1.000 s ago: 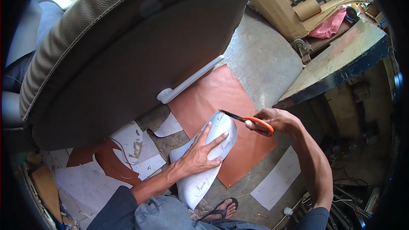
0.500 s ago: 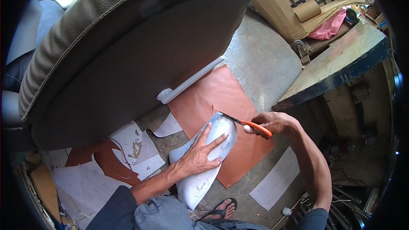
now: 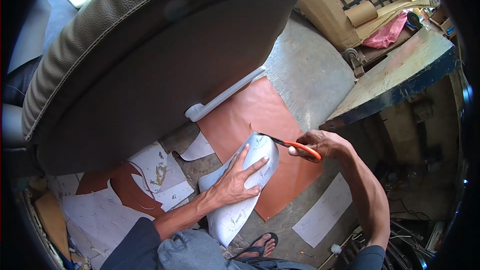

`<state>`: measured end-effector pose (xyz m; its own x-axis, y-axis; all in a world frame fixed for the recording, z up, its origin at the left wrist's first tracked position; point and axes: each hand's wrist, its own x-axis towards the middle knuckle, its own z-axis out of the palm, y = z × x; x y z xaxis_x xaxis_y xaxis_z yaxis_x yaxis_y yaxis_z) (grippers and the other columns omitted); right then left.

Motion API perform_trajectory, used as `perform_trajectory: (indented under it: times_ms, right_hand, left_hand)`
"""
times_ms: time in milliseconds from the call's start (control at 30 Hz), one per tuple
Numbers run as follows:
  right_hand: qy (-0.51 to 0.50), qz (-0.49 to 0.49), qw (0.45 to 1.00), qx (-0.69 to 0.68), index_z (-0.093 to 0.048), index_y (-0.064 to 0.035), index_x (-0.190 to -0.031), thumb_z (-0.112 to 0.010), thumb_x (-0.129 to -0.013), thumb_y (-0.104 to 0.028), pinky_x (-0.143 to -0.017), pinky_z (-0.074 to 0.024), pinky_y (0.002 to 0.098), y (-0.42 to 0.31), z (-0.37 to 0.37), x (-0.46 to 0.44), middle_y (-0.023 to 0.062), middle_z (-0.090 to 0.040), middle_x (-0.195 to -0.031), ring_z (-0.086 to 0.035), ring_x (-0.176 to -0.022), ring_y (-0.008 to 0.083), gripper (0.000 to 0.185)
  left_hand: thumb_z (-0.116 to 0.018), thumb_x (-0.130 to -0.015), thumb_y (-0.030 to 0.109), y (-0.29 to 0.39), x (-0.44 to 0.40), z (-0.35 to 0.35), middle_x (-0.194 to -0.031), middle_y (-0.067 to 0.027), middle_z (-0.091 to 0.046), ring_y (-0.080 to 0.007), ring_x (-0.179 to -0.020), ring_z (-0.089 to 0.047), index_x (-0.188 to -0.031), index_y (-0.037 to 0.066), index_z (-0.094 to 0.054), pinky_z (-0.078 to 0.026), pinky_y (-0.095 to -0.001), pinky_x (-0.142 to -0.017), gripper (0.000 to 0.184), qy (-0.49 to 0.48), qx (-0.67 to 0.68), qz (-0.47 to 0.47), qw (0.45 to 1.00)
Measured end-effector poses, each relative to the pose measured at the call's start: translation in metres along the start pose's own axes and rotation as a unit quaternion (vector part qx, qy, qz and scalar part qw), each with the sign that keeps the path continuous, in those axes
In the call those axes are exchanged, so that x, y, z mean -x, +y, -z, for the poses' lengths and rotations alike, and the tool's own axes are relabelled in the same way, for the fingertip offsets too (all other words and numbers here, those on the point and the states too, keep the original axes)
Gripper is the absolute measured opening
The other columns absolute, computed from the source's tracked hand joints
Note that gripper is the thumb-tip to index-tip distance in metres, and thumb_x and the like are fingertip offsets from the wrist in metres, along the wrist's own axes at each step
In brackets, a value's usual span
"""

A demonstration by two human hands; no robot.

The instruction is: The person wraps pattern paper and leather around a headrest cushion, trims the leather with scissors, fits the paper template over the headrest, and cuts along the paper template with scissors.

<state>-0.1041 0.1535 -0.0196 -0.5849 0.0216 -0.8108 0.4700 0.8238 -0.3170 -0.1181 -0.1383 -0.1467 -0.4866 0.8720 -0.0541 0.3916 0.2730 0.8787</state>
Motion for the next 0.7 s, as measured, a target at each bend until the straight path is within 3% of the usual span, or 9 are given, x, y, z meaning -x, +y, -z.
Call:
perform_trajectory:
  times_ms: [300,467,567,667,700]
  right_hand:
    - [-0.026,-0.013,1.000,0.009,-0.065,-0.0054,-0.075,-0.054,-0.076,-0.091,-0.055,-0.0500,0.0331,-0.012,0.006,-0.002,0.0030,-0.060,-0.061,-0.063,-0.057,0.0148,0.086]
    - [-0.036,-0.026,0.999,0.011,-0.065,-0.0041,-0.076,-0.053,-0.073,-0.093,-0.056,-0.0516,0.0330,-0.022,0.008,-0.006,0.0034,-0.060,-0.061,-0.064,-0.057,0.0150,0.090]
    - [-0.050,-0.051,0.996,0.043,-0.063,-0.0088,-0.073,-0.048,-0.076,-0.093,-0.060,-0.0468,0.0339,-0.024,0.009,-0.009,0.0008,-0.059,-0.062,-0.061,-0.061,0.0147,0.085]
    - [-0.045,-0.026,0.998,0.039,-0.064,-0.0057,-0.073,-0.050,-0.072,-0.095,-0.056,-0.0517,0.0339,-0.021,0.012,-0.014,0.0027,-0.058,-0.056,-0.064,-0.055,0.0156,0.090]
    - [-0.050,-0.021,0.998,0.037,-0.064,-0.0062,-0.073,-0.049,-0.071,-0.096,-0.056,-0.0519,0.0349,-0.022,0.013,-0.012,0.0025,-0.058,-0.056,-0.064,-0.054,0.0160,0.091]
  left_hand:
    - [-0.076,-0.082,0.033,0.001,0.000,-0.002,-0.160,-0.0387,-0.006,-0.0545,-0.149,-0.016,-0.154,0.032,-0.042,-0.028,-0.0551,-0.119,0.080,-0.002,-0.008,-0.001,1.000]
    - [-0.075,-0.081,0.035,0.002,0.000,-0.002,-0.158,-0.0404,-0.008,-0.0593,-0.145,-0.019,-0.155,0.034,-0.039,-0.027,-0.0592,-0.119,0.082,0.004,-0.007,-0.010,1.000]
    - [-0.074,-0.082,0.036,0.002,-0.001,-0.003,-0.158,-0.0405,-0.008,-0.0583,-0.146,-0.018,-0.156,0.033,-0.039,-0.025,-0.0588,-0.120,0.082,-0.005,-0.021,-0.003,1.000]
    - [-0.073,-0.082,0.037,0.001,-0.001,-0.004,-0.158,-0.0404,-0.008,-0.0564,-0.147,-0.016,-0.156,0.032,-0.039,-0.022,-0.0585,-0.121,0.082,0.000,-0.024,-0.018,1.000]
    - [-0.074,-0.083,0.035,0.001,-0.001,-0.004,-0.160,-0.0378,-0.005,-0.0552,-0.148,-0.017,-0.155,0.033,-0.039,-0.026,-0.0566,-0.120,0.080,-0.004,-0.032,-0.012,0.999]
